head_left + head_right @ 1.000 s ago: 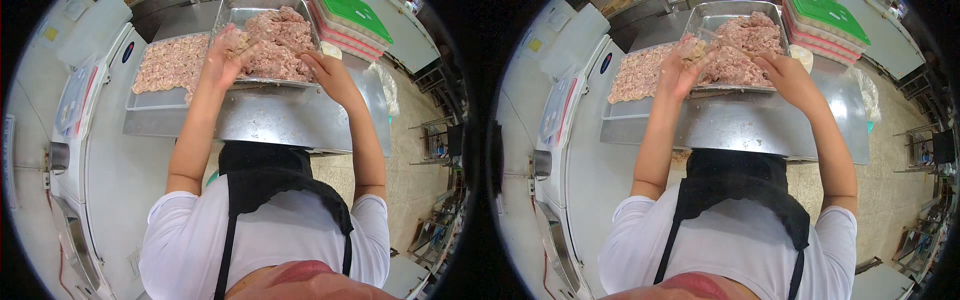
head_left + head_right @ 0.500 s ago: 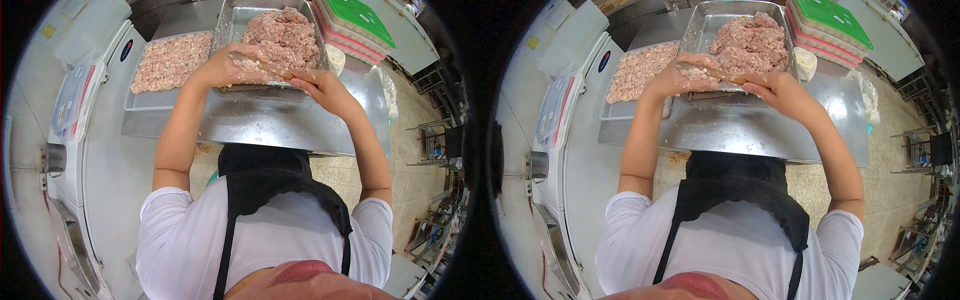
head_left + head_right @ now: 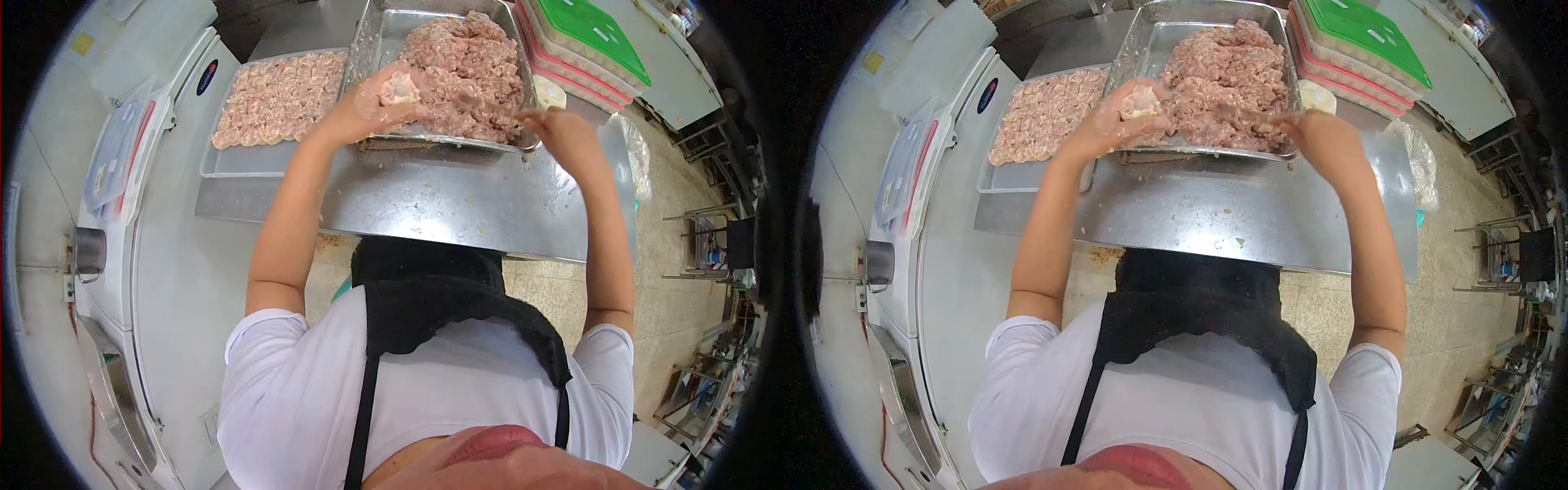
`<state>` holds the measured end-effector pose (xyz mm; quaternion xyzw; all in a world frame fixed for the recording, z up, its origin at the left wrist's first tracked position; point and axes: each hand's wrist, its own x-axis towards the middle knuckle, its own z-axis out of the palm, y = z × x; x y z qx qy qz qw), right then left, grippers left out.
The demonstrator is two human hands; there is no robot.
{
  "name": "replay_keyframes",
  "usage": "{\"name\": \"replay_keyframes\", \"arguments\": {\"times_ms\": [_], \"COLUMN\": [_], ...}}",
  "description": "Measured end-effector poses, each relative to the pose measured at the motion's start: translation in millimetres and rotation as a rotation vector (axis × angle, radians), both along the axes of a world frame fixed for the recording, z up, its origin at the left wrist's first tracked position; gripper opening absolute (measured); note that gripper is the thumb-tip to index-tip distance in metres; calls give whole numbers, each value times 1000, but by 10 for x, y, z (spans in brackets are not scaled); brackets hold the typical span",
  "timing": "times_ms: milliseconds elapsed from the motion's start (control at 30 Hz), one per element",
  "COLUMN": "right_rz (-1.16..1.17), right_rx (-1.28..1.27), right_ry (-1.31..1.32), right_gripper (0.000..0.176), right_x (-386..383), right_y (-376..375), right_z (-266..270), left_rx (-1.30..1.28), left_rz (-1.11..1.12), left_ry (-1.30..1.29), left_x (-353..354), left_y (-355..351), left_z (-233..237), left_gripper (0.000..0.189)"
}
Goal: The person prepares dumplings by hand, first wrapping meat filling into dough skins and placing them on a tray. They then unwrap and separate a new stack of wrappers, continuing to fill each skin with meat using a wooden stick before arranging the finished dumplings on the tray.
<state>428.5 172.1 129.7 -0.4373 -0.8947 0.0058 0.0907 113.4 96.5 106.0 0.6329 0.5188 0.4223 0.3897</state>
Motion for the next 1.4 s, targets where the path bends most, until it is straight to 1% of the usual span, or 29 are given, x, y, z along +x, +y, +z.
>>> {"name": "replay_keyframes", "arguments": {"times_ms": [67, 133, 167, 200, 233, 267, 300, 333, 367, 400, 467, 500, 567, 600, 633, 733, 800, 867, 900, 933, 1000, 1100, 1167, 1200, 1233, 1267, 1333, 1367, 1400], "right_rz": [-42, 153, 155, 192, 226, 226, 290, 355, 170, 181, 279, 237, 232, 224, 271, 307, 296, 222, 187, 202, 110, 71, 7, 12, 21, 29, 36, 33, 29], "right_rx": [-66, -349, -347, -426, -507, -507, -283, -60, 40, 39, 274, 153, 111, 69, -24, -22, -119, -68, -27, -42, -33, -81, -151, -162, -178, -194, -220, -221, -219], "right_ry": [74, 564, 562, 511, 460, 457, 405, 350, 231, 227, 267, 236, 247, 260, 413, 341, 340, 416, 437, 447, 561, 655, 718, 728, 733, 738, 750, 729, 707], "right_gripper": [26, 25, 25, 25, 25, 25, 25, 26, 26, 26, 25, 22, 22, 23, 24, 25, 26, 28, 27, 27, 28, 29, 30, 30, 30, 31, 30, 30, 30], "right_x": [-6, -50, -130, -221, -258, -230, -192, -220, -219, -273, -347, -343, -289, -291, -303, -490, -601, -628, -636, -648, -657, -598, -607, -593, -568, -552, -547, -542, -542], "right_y": [-128, -304, -343, -388, -427, -403, -340, -350, -485, -531, -592, -528, -524, -530, -561, -601, -420, -149, -36, 76, 255, 444, 423, 426, 446, 460, 429, 405, 390], "right_z": [210, 284, 224, 97, 21, 45, 115, 260, 400, 369, 223, 177, 371, 486, 546, 326, 66, -157, -242, -346, -546, -715, -716, -724, -740, -754, -712, -691, -683], "left_rx": [378, 401, 422, 421, 355, 291, 292, 285, 280, 279, 354, 355, 266, 268, 294, 276, 227, 188, 279, 265, 63, 51, 101, 160, 105, 99, -124, -119, -122], "left_rz": [0, -44, -90, -88, -182, -273, -268, -171, -71, -60, -107, -103, 9, 16, 13, 38, 73, 258, 254, 268, 507, 519, 564, 597, 542, 544, 601, 607, 603], "left_ry": [156, 185, 219, 218, 283, 346, 343, 333, 325, 323, 103, 103, 336, 339, 255, 116, 64, 204, 335, 347, 430, 491, 573, 645, 742, 755, 676, 748, 757], "left_x": [128, 156, 155, 156, 163, 166, 167, 167, 143, 102, 24, 38, 103, 86, 66, -15, -103, -304, -459, -640, -985, -1317, -1464, -1446, -1439, -1415, -1214, -1235, -1199], "left_y": [-38, 18, 43, 44, 35, 36, 44, 48, 54, 56, 54, 8, -124, -167, -201, -237, -259, -306, -343, -398, -544, -790, -891, -930, -957, -968, -948, -920, -906], "left_z": [152, 165, 176, 217, 275, 302, 264, 185, 120, 70, -16, 41, 216, 225, 233, 221, 218, 249, 242, 217, 139, -37, -407, -450, -481, -527, -475, -552, -568], "left_gripper": [30, 28, 26, 26, 29, 32, 32, 34, 35, 35, 37, 37, 38, 38, 38, 38, 40, 37, 41, 41, 43, 44, 44, 44, 50, 50, 57, 67, 67]}}
